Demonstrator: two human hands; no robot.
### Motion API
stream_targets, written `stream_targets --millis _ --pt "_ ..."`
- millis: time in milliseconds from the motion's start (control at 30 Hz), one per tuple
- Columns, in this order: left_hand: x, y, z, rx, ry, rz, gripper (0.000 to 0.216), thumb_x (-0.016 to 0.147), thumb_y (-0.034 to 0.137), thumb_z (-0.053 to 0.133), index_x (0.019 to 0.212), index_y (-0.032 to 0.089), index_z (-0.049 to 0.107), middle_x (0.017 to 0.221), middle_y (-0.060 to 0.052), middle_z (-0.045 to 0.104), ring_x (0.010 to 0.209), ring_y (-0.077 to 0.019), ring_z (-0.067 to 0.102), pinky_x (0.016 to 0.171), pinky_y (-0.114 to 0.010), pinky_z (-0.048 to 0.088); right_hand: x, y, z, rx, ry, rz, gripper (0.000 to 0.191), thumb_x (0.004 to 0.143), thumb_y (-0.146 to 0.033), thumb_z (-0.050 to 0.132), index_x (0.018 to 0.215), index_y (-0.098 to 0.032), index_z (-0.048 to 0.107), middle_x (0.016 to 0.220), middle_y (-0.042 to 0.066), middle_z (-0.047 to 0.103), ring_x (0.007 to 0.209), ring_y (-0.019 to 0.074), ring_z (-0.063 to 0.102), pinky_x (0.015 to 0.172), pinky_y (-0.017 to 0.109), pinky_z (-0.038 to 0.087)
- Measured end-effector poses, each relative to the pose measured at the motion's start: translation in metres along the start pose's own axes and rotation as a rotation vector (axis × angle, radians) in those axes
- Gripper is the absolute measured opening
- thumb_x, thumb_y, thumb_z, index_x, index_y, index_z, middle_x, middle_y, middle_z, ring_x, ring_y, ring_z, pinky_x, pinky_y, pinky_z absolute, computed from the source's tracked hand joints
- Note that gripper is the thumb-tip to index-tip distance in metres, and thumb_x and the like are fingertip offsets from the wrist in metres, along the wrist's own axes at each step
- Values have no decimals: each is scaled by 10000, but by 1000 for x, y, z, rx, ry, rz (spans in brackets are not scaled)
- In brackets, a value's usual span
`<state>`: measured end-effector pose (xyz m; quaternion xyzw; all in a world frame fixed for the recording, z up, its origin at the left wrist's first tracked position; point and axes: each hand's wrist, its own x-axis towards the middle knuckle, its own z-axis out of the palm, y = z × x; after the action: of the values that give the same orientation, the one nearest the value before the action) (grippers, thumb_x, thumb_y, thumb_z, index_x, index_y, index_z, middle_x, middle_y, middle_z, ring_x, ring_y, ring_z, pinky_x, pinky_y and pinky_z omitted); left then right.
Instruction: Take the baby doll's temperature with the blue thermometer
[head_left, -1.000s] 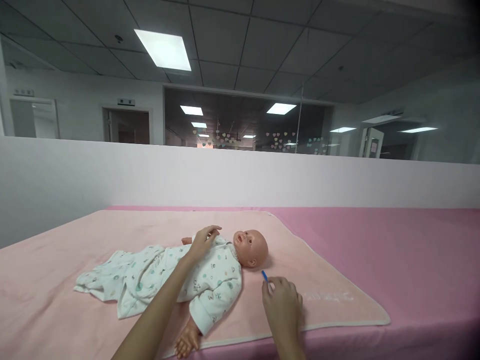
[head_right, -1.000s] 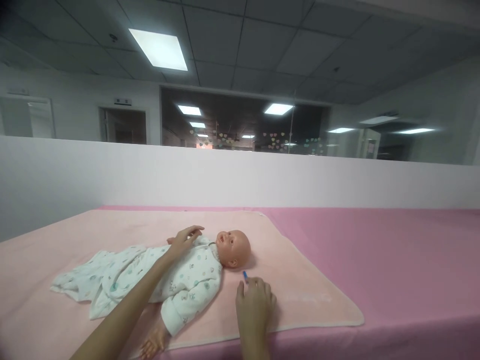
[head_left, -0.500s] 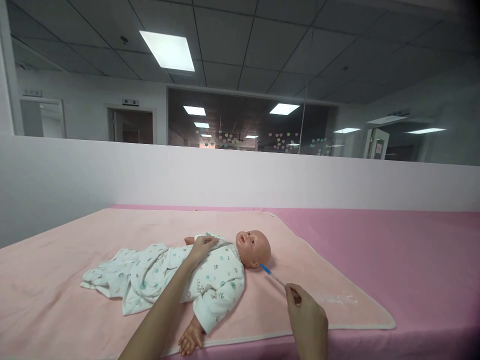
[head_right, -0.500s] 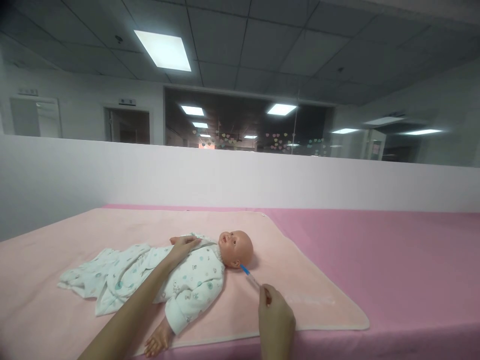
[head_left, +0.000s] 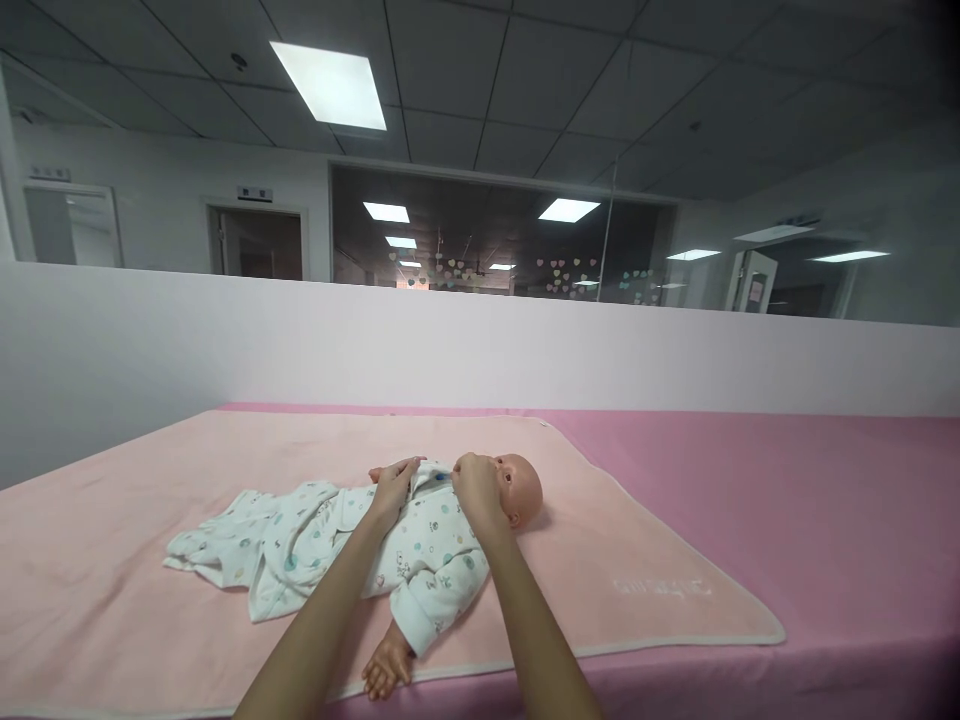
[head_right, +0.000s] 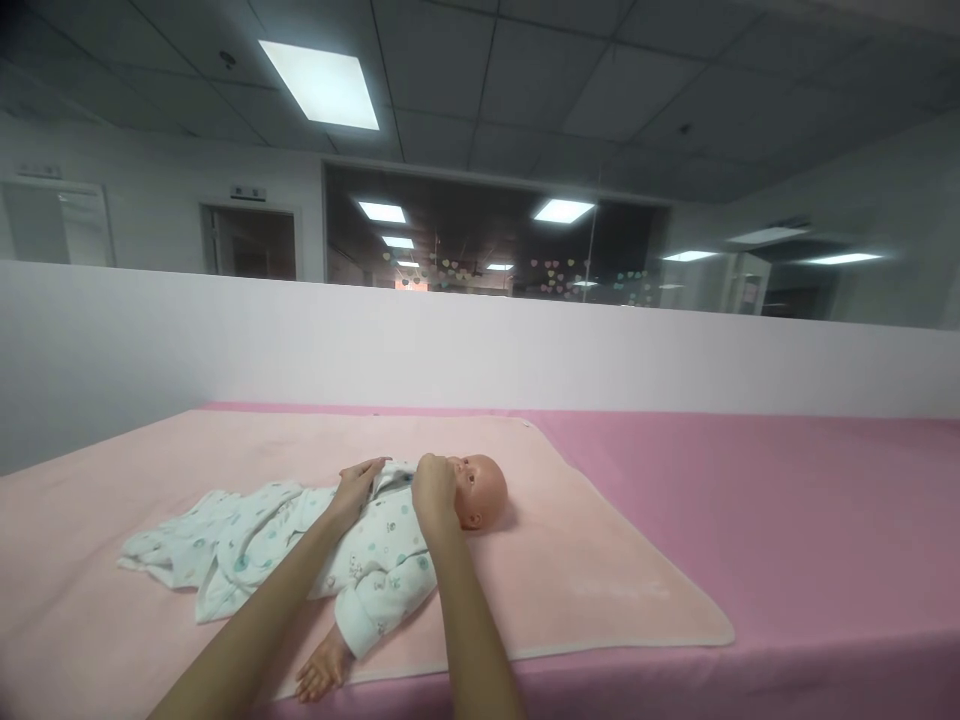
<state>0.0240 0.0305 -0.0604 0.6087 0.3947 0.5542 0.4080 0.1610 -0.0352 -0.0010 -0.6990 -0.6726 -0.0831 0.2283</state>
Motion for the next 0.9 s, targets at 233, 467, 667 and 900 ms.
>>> stream_targets --millis 233,467,667,900 --pt "-6 4 2 88 -69 32 514 744 506 438 986 94 626 785 -77 674 774 -195 596 696 -282 443 20 -21 45 -75 -42 -57 251 838 -43 335 1006 -93 515 852 157 638 781 197 632 591 229 446" --pt "-8 29 -6 369 -12 88 395 770 351 394 1014 134 615 817 -65 675 832 -213 589 802 -323 407 13 -19 51 -147 -66 -107 188 830 -71 401 938 -85 555 844 175 640 800 185 637 629 222 478" --pt "16 34 -24 912 -49 130 451 756 151 338 1185 144 479 1020 -90 634 981 -187 552 850 -277 374 10 -22 48 -144 -85 -131 181 814 -81 438 892 -101 599 847 161 650 800 181 638 622 214 476" --pt "29 -7 -21 1174 -201 58 427 734 207 428 1156 195 489 1182 -103 535 1116 -247 447 890 -355 334 13 -22 50 -101 -103 -117 209 805 -45 424 891 -94 608 859 167 650 810 186 634 632 224 475"
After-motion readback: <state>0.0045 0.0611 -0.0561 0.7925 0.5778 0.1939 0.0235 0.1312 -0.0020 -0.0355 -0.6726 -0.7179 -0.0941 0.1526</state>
